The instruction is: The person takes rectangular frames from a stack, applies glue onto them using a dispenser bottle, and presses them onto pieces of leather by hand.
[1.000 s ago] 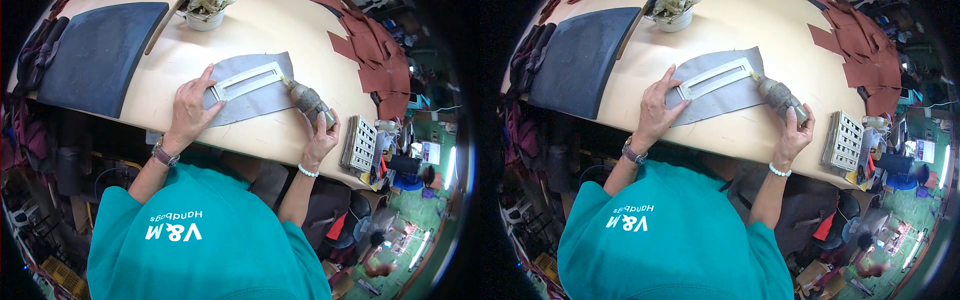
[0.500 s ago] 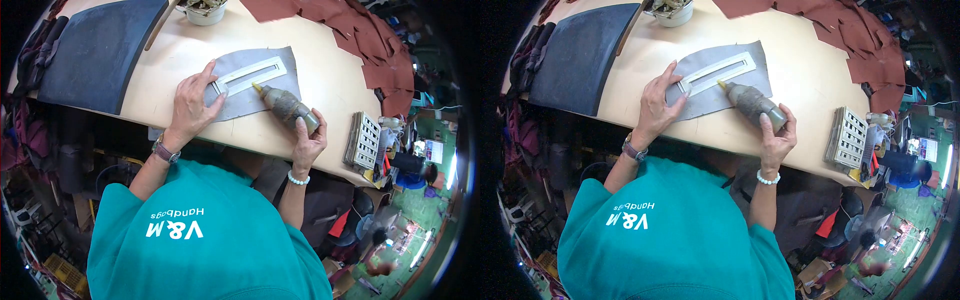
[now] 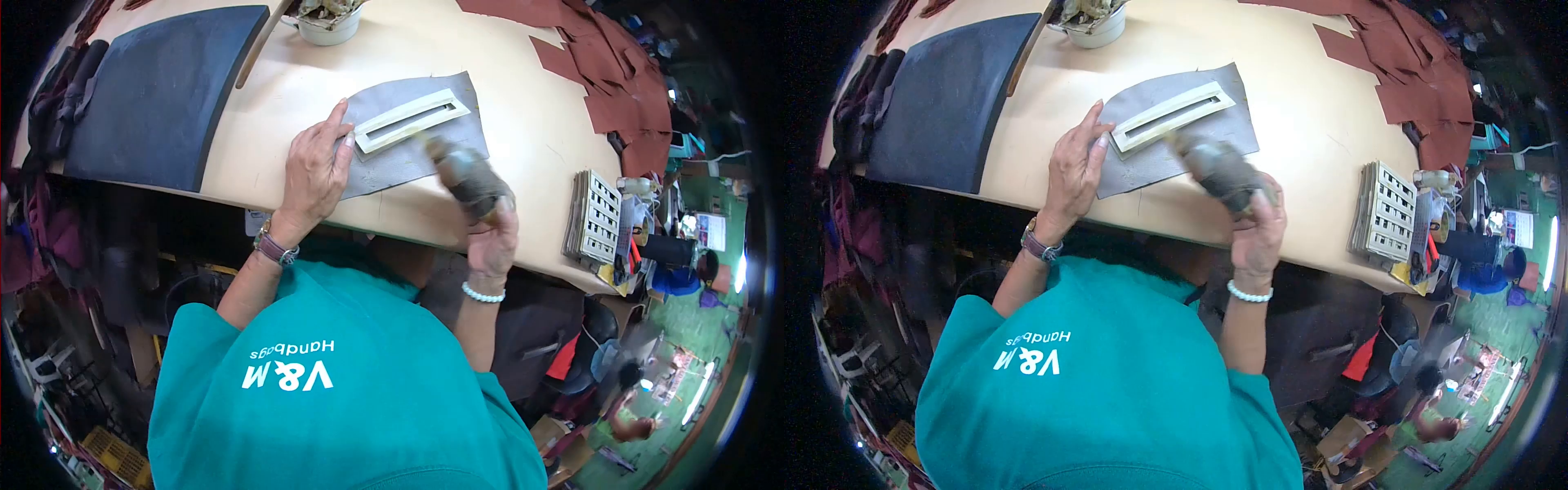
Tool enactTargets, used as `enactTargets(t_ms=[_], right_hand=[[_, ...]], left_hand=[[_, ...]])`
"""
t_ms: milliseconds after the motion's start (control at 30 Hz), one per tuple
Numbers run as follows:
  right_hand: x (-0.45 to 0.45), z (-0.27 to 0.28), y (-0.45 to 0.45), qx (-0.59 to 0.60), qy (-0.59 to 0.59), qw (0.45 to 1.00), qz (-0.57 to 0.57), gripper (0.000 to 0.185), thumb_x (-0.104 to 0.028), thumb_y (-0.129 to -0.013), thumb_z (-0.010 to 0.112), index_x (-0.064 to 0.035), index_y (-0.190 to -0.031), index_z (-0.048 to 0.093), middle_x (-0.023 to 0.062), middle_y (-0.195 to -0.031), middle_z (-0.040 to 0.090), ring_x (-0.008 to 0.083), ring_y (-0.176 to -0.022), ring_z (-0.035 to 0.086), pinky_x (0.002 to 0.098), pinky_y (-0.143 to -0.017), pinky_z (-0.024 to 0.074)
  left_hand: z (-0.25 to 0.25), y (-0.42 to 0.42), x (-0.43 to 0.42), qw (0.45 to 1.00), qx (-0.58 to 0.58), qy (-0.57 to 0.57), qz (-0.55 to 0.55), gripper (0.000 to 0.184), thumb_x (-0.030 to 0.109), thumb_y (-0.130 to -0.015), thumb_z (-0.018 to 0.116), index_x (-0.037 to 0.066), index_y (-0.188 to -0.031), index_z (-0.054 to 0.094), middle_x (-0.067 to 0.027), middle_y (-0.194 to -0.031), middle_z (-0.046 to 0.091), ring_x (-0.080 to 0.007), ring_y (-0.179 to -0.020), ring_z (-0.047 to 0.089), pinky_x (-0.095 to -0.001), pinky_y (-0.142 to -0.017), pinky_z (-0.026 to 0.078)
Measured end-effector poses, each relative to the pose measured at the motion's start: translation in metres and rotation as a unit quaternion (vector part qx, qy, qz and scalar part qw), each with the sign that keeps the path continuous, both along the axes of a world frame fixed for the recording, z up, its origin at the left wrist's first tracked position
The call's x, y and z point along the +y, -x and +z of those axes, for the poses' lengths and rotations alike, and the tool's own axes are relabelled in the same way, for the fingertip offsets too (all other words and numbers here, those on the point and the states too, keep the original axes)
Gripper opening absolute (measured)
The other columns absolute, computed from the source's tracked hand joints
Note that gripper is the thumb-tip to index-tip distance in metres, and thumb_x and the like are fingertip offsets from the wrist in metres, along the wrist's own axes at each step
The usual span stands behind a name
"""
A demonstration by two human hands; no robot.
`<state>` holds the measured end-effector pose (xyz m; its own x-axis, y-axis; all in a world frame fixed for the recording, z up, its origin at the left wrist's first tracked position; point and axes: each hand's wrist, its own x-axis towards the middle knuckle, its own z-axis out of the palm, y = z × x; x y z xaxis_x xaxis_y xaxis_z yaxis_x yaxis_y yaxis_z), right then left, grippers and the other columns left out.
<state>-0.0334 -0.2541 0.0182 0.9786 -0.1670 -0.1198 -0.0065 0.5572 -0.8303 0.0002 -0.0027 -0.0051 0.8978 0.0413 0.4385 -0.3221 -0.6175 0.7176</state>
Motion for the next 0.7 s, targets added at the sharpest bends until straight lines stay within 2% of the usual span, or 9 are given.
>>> enactTargets(t_ms=[33,67,200,300,333,500,567,667,700], right_hand=[[-0.009,0.002,-0.001,0.016,-0.075,0.997,-0.008,0.039,-0.003,-0.081,0.065,-0.0009,-0.117,0.048,0.0099,-0.107,0.057,0.0141,-0.093,0.057,0.0270,-0.082,0.0474],[-0.020,0.000,-0.002,-0.010,-0.045,0.999,-0.016,0.036,-0.004,-0.079,0.066,-0.0033,-0.110,0.047,0.0114,-0.105,0.057,0.0151,-0.093,0.056,0.0288,-0.084,0.0467],[-0.049,-0.003,0.003,-0.053,0.253,0.963,-0.078,0.034,-0.005,-0.076,0.069,-0.0037,-0.102,0.047,0.0125,-0.104,0.057,0.0172,-0.095,0.055,0.0316,-0.086,0.0461],[-0.057,0.016,0.000,-0.024,0.405,0.913,0.048,0.031,-0.007,-0.077,0.069,-0.0028,-0.100,0.048,0.0135,-0.106,0.057,0.0176,-0.098,0.055,0.0316,-0.086,0.0460],[-0.058,0.022,-0.009,-0.056,0.398,0.914,0.056,0.024,-0.007,-0.080,0.067,0.0001,-0.099,0.054,0.0130,-0.106,0.058,0.0171,-0.097,0.056,0.0307,-0.086,0.0462],[-0.025,0.057,-0.086,-0.037,0.611,0.787,0.079,0.024,-0.017,-0.082,0.062,0.0035,-0.094,0.066,0.0145,-0.093,0.065,0.0213,-0.086,0.062,0.0326,-0.085,0.0470],[-0.006,0.054,-0.113,-0.053,0.633,0.759,0.141,0.025,-0.017,-0.081,0.058,0.0023,-0.094,0.068,0.0178,-0.093,0.066,0.0275,-0.088,0.063,0.0348,-0.086,0.0471],[0.013,0.045,-0.139,-0.006,0.704,0.685,0.188,0.026,-0.011,-0.078,0.054,0.0016,-0.096,0.068,0.0198,-0.094,0.066,0.0318,-0.090,0.063,0.0366,-0.086,0.0473],[0.013,0.042,-0.143,0.001,0.706,0.683,0.188,0.027,-0.010,-0.078,0.053,0.0027,-0.097,0.067,0.0199,-0.095,0.066,0.0316,-0.090,0.063,0.0362,-0.085,0.0477]], left_hand=[[0.002,0.000,0.000,1.000,0.011,0.000,0.003,0.051,0.011,-0.086,0.054,0.002,-0.135,0.042,-0.0129,-0.099,0.066,-0.0276,-0.097,0.058,-0.0394,-0.090,0.041],[0.004,0.001,0.000,1.000,0.022,-0.001,0.004,0.051,0.010,-0.086,0.056,0.001,-0.134,0.042,-0.0137,-0.100,0.066,-0.0278,-0.098,0.058,-0.0388,-0.090,0.041],[0.003,-0.001,-0.001,1.000,0.013,-0.016,0.003,0.059,0.008,-0.080,0.065,-0.001,-0.134,0.041,-0.0140,-0.100,0.066,-0.0282,-0.097,0.059,-0.0388,-0.089,0.042],[0.005,-0.001,0.000,0.999,0.021,-0.027,-0.004,0.064,0.009,-0.078,0.068,-0.001,-0.135,0.040,-0.0137,-0.100,0.066,-0.0280,-0.097,0.059,-0.0389,-0.089,0.042],[0.005,-0.001,0.001,0.999,0.016,-0.033,-0.004,0.066,0.009,-0.077,0.068,0.000,-0.135,0.039,-0.0134,-0.101,0.066,-0.0279,-0.097,0.059,-0.0386,-0.089,0.042],[0.006,-0.001,0.001,0.999,0.028,-0.037,-0.014,0.066,0.008,-0.077,0.069,0.000,-0.135,0.039,-0.0134,-0.103,0.065,-0.0280,-0.096,0.058,-0.0383,-0.088,0.042],[0.006,-0.001,0.002,0.999,0.029,-0.033,-0.017,0.066,0.008,-0.077,0.069,0.000,-0.135,0.039,-0.0136,-0.102,0.065,-0.0280,-0.096,0.058,-0.0384,-0.088,0.042],[0.005,-0.001,0.002,0.999,0.019,-0.041,-0.016,0.065,0.008,-0.076,0.069,-0.001,-0.135,0.040,-0.0136,-0.101,0.065,-0.0281,-0.096,0.058,-0.0388,-0.088,0.042],[0.004,-0.001,0.002,0.999,0.018,-0.042,-0.016,0.065,0.008,-0.076,0.069,-0.001,-0.134,0.041,-0.0136,-0.101,0.065,-0.0281,-0.096,0.058,-0.0389,-0.088,0.042]])
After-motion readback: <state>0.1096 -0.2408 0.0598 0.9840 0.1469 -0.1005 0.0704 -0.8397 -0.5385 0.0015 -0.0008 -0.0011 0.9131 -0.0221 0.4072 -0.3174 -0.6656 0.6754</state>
